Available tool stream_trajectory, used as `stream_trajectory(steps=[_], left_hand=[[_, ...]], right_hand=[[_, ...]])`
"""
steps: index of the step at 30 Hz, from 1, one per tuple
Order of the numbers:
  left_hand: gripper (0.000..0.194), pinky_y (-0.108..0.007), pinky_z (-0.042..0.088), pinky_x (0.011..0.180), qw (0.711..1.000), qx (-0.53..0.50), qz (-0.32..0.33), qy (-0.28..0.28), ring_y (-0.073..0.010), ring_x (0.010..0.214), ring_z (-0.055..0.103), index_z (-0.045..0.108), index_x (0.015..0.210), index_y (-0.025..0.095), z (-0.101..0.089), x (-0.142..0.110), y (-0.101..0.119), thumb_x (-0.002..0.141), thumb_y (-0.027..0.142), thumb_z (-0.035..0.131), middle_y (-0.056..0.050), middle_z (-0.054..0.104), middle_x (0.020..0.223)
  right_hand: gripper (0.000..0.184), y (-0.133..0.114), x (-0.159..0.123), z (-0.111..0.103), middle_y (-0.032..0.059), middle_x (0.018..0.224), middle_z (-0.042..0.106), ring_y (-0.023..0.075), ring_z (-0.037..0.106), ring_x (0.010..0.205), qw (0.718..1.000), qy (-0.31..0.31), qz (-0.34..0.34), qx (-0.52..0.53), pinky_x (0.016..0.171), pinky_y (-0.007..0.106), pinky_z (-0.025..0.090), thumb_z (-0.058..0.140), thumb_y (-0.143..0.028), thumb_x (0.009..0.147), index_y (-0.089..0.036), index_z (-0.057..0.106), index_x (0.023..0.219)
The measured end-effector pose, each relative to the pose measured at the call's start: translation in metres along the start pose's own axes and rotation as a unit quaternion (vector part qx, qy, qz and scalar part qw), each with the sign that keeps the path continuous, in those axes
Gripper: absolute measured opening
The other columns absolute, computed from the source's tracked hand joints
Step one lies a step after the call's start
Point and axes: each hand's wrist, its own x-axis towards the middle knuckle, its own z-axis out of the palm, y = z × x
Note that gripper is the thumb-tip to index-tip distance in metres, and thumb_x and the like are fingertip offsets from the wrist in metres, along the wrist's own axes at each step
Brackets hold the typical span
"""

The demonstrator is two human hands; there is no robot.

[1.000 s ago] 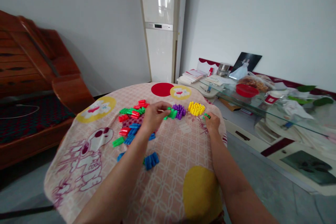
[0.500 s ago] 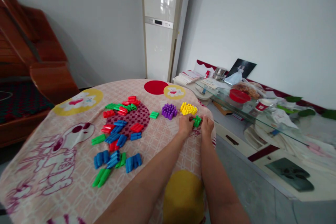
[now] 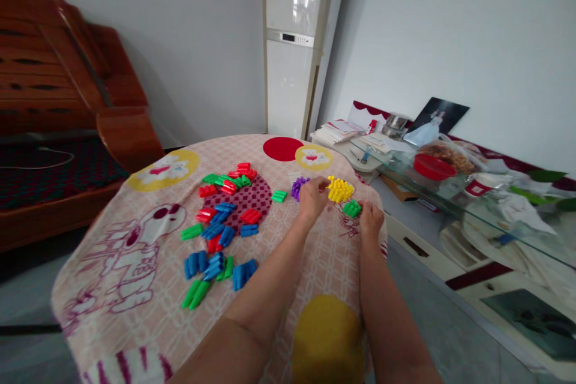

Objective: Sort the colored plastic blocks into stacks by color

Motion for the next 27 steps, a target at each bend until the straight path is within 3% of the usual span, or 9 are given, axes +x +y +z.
stream_trajectory(steps=[4,6,8,10,13,18,22,24,27], left_hand=[[0.029,-0.033,0.054,0.088,0.989,0.094,-0.059,0.095,-0.0204,0.090,0.071,0.075,0.103,0.016,-0.075,0.014,-0.030,0.079,0.011,0.060,-0.009,0.077,0.102],[0.030,-0.037,0.053,0.090,0.978,0.160,-0.106,0.085,-0.0248,0.097,0.071,0.074,0.105,0.016,-0.097,0.013,-0.050,0.078,0.014,0.061,-0.012,0.076,0.107],[0.026,-0.040,0.053,0.088,0.961,0.216,-0.166,0.046,-0.0303,0.101,0.070,0.074,0.099,0.016,-0.103,0.008,-0.066,0.076,0.018,0.064,-0.017,0.076,0.106],[0.019,-0.042,0.053,0.085,0.948,0.248,-0.201,0.013,-0.0344,0.103,0.069,0.073,0.091,0.016,-0.098,0.002,-0.075,0.074,0.022,0.067,-0.020,0.075,0.104],[0.017,-0.042,0.052,0.084,0.945,0.265,-0.193,0.007,-0.0359,0.104,0.069,0.071,0.089,0.016,-0.083,-0.003,-0.076,0.074,0.022,0.067,-0.022,0.074,0.107],[0.015,-0.040,0.051,0.081,0.956,0.221,-0.188,0.051,-0.0313,0.095,0.070,0.067,0.089,0.017,-0.080,0.000,-0.069,0.075,0.018,0.063,-0.018,0.075,0.097],[0.017,-0.034,0.050,0.077,0.975,0.133,-0.151,0.091,-0.0236,0.082,0.070,0.066,0.091,0.017,-0.084,0.004,-0.049,0.074,0.021,0.065,-0.009,0.075,0.086],[0.018,-0.030,0.048,0.072,0.985,0.088,-0.124,0.082,-0.0201,0.076,0.069,0.067,0.092,0.017,-0.074,0.002,-0.033,0.075,0.022,0.065,-0.006,0.074,0.082],[0.018,-0.027,0.046,0.068,0.994,0.056,-0.085,0.035,-0.0171,0.072,0.067,0.069,0.092,0.018,-0.039,-0.007,-0.012,0.075,0.019,0.066,-0.003,0.073,0.079]], right_hand=[[0.060,0.002,0.001,0.003,0.0173,0.094,0.077,0.0287,0.066,0.088,1.000,0.006,-0.002,0.008,0.079,0.035,0.046,0.030,-0.044,0.093,-0.011,0.080,0.098],[0.061,0.002,0.000,0.003,0.0171,0.091,0.077,0.0285,0.067,0.086,1.000,0.012,-0.002,0.000,0.077,0.034,0.046,0.029,-0.046,0.094,-0.011,0.080,0.097],[0.062,0.001,0.000,0.003,0.0173,0.088,0.077,0.0282,0.067,0.084,1.000,0.017,0.000,-0.013,0.075,0.034,0.046,0.028,-0.046,0.094,-0.010,0.079,0.095],[0.063,0.001,0.000,0.003,0.0176,0.087,0.076,0.0274,0.067,0.082,1.000,0.016,0.000,-0.021,0.073,0.033,0.046,0.028,-0.046,0.093,-0.009,0.079,0.095],[0.064,0.002,0.001,0.002,0.0170,0.087,0.076,0.0259,0.066,0.080,1.000,0.008,-0.007,-0.019,0.071,0.032,0.046,0.027,-0.047,0.094,-0.009,0.078,0.095],[0.062,0.003,0.001,0.001,0.0156,0.090,0.076,0.0249,0.066,0.082,1.000,0.006,-0.018,-0.016,0.073,0.031,0.046,0.028,-0.045,0.093,-0.009,0.077,0.096],[0.061,0.005,0.001,0.002,0.0150,0.089,0.076,0.0248,0.065,0.081,1.000,0.009,-0.019,-0.003,0.074,0.031,0.046,0.029,-0.046,0.092,-0.008,0.077,0.097],[0.061,0.005,0.001,0.002,0.0150,0.089,0.076,0.0246,0.065,0.081,1.000,0.010,-0.017,0.002,0.073,0.031,0.045,0.030,-0.047,0.092,-0.009,0.077,0.096],[0.059,0.006,0.002,0.004,0.0147,0.086,0.076,0.0244,0.064,0.079,1.000,0.021,-0.018,0.009,0.072,0.031,0.045,0.032,-0.047,0.091,-0.011,0.078,0.091]])
